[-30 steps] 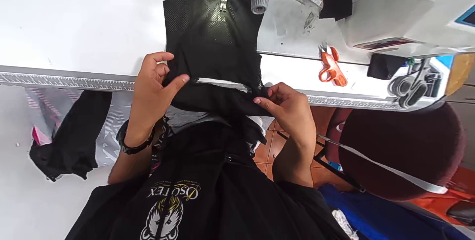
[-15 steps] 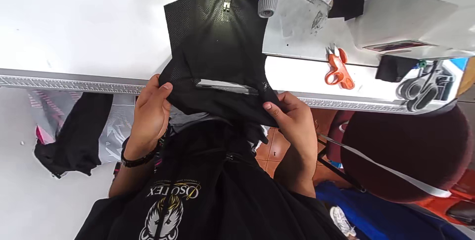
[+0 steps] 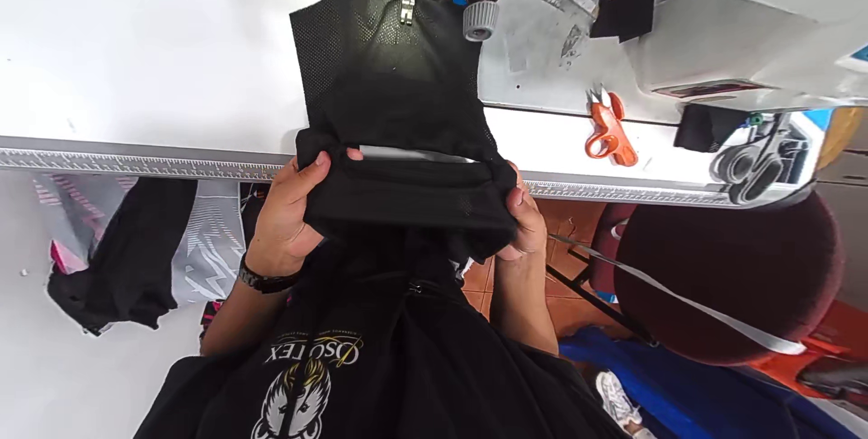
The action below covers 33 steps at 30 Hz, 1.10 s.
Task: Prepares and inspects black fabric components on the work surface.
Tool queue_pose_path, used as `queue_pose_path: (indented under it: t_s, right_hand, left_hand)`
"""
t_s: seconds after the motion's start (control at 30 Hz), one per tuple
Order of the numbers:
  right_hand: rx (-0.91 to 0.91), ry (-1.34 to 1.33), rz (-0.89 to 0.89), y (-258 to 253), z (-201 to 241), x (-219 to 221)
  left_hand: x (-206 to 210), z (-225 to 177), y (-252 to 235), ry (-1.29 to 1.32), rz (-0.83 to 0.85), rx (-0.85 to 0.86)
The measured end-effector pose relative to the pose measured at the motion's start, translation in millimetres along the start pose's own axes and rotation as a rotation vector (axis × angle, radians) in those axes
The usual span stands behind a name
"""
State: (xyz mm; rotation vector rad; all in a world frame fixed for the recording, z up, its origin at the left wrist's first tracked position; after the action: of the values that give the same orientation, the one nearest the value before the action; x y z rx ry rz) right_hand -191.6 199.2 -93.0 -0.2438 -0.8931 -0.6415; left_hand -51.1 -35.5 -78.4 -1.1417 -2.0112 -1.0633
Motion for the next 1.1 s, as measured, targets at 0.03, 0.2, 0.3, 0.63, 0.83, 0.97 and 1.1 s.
queue_pose_path:
  t_s: [0.03,0.2,0.3,0.63,0.83,0.97,1.1]
  right_hand:
    - [-0.018,-0.089,0.016,0,-6,-1]
    - [-0.053,-0.418,0.033,-12,-34,12]
    - [0.059,-0.580,0.147,-23,-39,29]
    - [0.150,-0.399,0.161,-36,-21,23]
    - [-0.164,1.128,-0.217,-17,30,10]
    - [-0.241,1.364,-0.316,-14,36,5]
    - [-0.433,1.792,-0.496,-7,53,10]
  left_hand:
    - [0,3,-1,0.076,0.036,-0.002]
    - [9,15,-8,0.306,0.224,-0.067]
    - [15,20,-10,0.326,0.255,-0.166]
    - [17,13,-21,0.073,0.423,-0.218]
    - [-5,-20,-5,-0.837,-0.226,0.149]
    - [-10,-25,4,-1.254,-0.352,0.330]
    - [-1,-42,25,-1.651,-0.588,0.714]
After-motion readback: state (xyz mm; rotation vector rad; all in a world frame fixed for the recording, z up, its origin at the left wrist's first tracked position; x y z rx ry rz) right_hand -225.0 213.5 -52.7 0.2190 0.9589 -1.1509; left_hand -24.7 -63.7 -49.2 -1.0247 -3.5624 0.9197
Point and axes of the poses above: each hand's wrist, its own y-axis away from the middle knuckle, its own x-axis out of the palm, z = x × y, the point moved 5 cm from there along -y, towards the middle knuckle, and after that the axes turned 2 degrees about -x, right-handed, at the moved point
